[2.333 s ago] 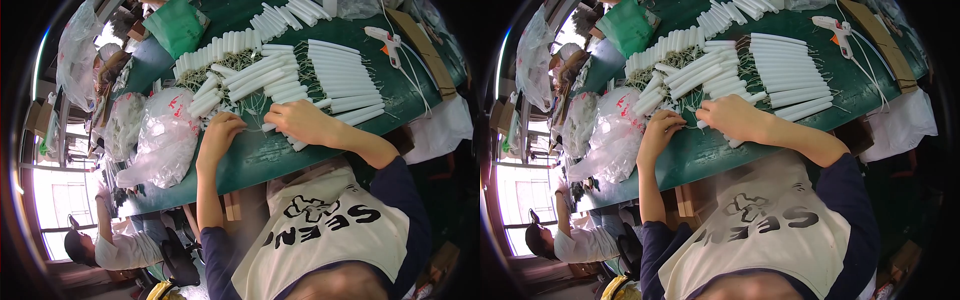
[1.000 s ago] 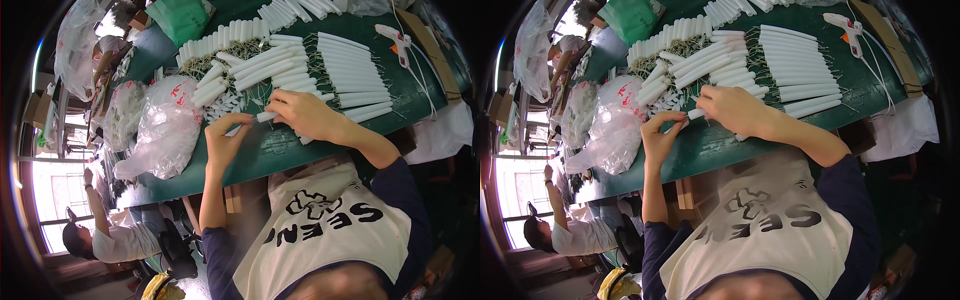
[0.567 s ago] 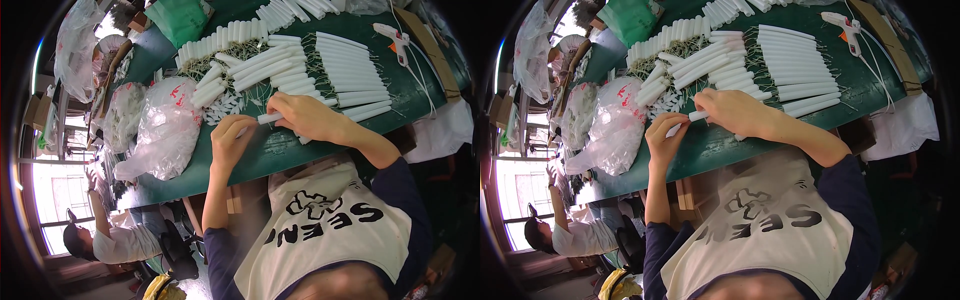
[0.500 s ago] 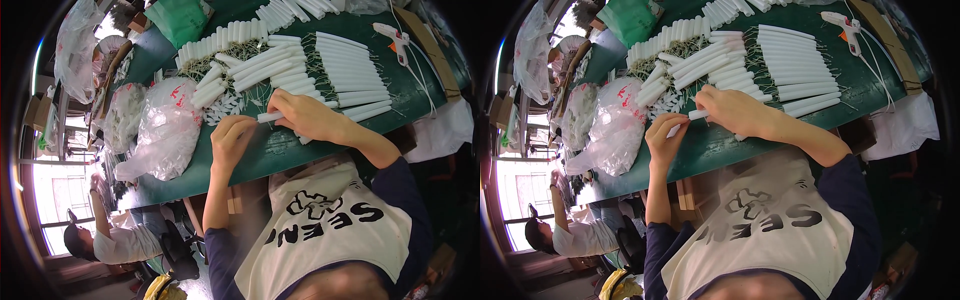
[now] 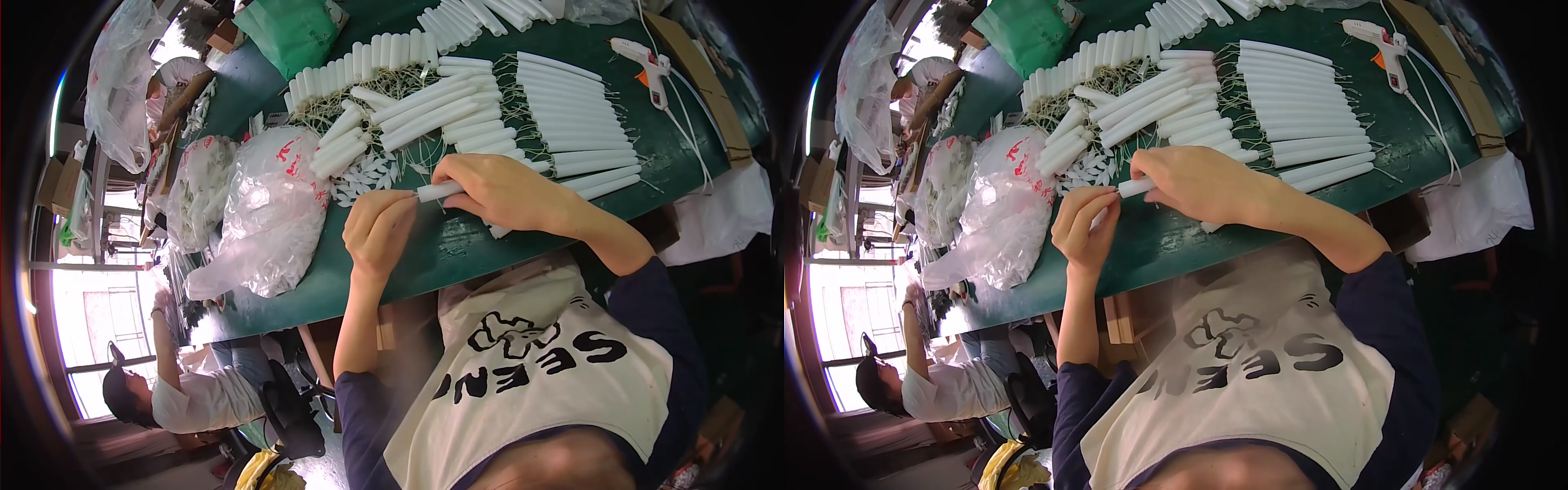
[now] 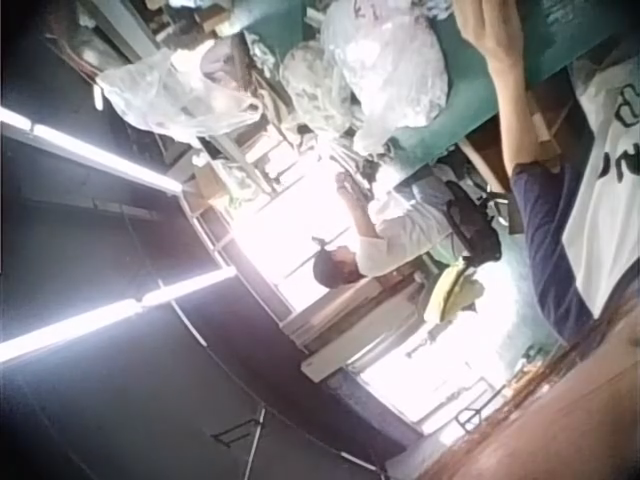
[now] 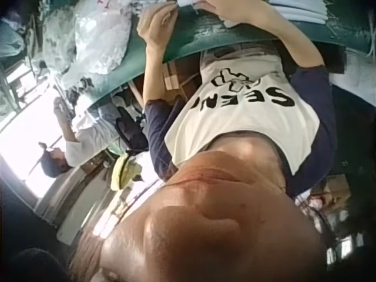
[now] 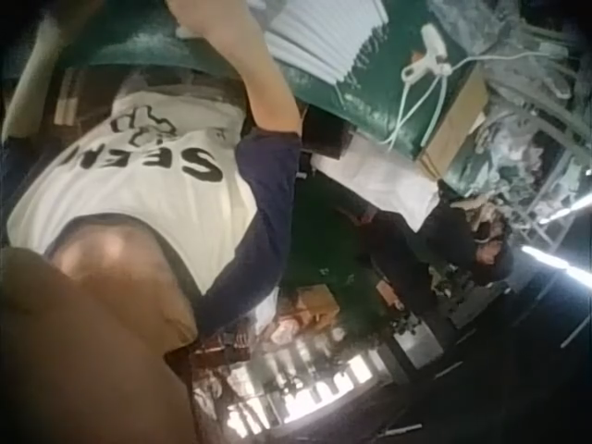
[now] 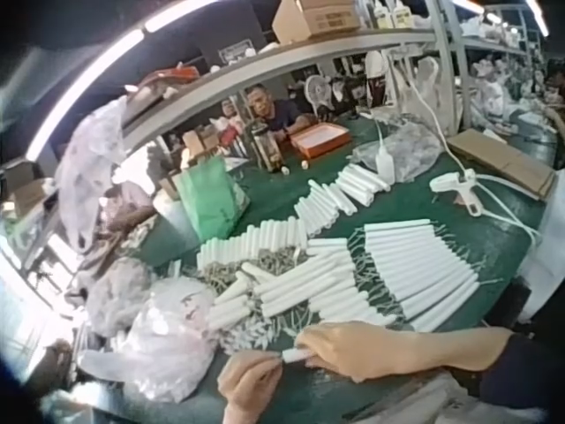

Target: Assemble and organize white tube components with wires on a factory production line.

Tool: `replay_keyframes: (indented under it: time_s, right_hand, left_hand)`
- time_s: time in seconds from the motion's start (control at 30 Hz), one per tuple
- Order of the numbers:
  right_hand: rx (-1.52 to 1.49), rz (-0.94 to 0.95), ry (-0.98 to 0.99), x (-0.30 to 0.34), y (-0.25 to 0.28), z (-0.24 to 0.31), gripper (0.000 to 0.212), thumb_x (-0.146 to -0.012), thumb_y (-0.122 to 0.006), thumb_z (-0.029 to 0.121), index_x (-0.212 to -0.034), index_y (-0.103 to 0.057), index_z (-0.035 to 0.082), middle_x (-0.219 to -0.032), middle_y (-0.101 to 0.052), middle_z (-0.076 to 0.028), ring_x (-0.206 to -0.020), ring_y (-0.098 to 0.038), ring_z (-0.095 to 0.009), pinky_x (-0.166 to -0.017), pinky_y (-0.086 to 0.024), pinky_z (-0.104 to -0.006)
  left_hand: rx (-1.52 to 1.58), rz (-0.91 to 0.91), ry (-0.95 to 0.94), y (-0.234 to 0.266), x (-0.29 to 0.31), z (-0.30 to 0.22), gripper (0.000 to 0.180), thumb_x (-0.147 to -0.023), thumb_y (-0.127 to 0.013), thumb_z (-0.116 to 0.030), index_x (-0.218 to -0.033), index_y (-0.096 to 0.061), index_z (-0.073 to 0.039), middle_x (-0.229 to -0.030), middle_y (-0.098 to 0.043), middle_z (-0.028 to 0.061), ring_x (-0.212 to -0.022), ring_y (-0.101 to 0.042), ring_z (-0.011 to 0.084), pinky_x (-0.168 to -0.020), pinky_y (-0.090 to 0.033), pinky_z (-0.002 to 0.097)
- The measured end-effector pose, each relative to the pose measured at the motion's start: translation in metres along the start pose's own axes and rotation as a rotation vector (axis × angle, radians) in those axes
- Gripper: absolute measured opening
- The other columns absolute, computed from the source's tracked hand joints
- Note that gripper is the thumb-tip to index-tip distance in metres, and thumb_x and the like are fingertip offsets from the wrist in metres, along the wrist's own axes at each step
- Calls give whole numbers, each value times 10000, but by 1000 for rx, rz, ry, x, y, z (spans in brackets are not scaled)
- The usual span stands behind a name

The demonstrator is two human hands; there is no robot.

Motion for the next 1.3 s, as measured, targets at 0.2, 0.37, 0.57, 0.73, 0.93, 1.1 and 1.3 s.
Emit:
replay_keyframes:
  time_s: [0.2,0.37,0.57,0.73,0.93,1.1,1.3]
  right_hand:
    - [-17,-108,63,0,6,-2,223,-786,-637,15,-970,-511,6,-963,-515,-111,-797,-583,-314,-666,-476,-391]
    - [-13,-76,51,-1,5,0,225,-780,-641,14,-975,-528,0,-984,-509,-108,-808,-582,-309,-672,-480,-388]
    - [7,-50,65,-1,1,3,231,-774,-642,8,-984,-545,-5,-981,-519,-108,-797,-585,-307,-668,-483,-384]
    - [3,-37,75,-1,0,4,238,-761,-651,3,-978,-554,-5,-976,-523,-101,-796,-589,-299,-663,-488,-376]
    - [107,-43,99,-4,-6,2,191,-766,-609,28,-937,-525,20,-942,-532,-107,-787,-601,-316,-659,-499,-393]
    - [121,-56,109,-3,-8,-4,183,-760,-606,35,-931,-541,29,-917,-530,-99,-774,-601,-303,-651,-503,-382]
    - [169,-27,79,-3,-8,-2,269,-731,-679,37,-986,-593,41,-958,-542,-73,-823,-602,-264,-692,-505,-360]
  left_hand:
    - [113,52,286,-7,8,8,216,-735,-647,104,-931,-668,16,-951,-682,126,-829,-679,241,-723,-546,279]
    - [477,-32,721,-9,19,21,297,-798,-583,135,-1069,-627,23,-1015,-676,124,-930,-672,213,-781,-554,285]
    - [466,-46,818,-5,29,32,311,-763,-659,98,-1066,-619,39,-947,-680,122,-838,-673,167,-759,-532,256]
    - [402,-22,813,-6,37,40,264,-751,-687,71,-1010,-644,35,-865,-690,98,-776,-658,139,-727,-512,239]
    - [198,76,560,-1,26,25,266,-738,-695,46,-996,-656,-10,-879,-690,85,-802,-655,159,-731,-499,254]
    - [26,214,421,11,11,28,287,-698,-726,-25,-975,-650,-35,-977,-663,77,-935,-613,236,-815,-464,331]
    - [-202,549,340,6,29,32,280,-673,-757,-123,-930,-663,-66,-907,-645,73,-881,-577,259,-796,-420,371]
Point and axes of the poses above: each hand's wrist, its own x-axis away from the middle knuckle, its own y-axis out of the back of the hand, z = x × y, the point moved 7 cm from there along -x, towards the middle knuckle
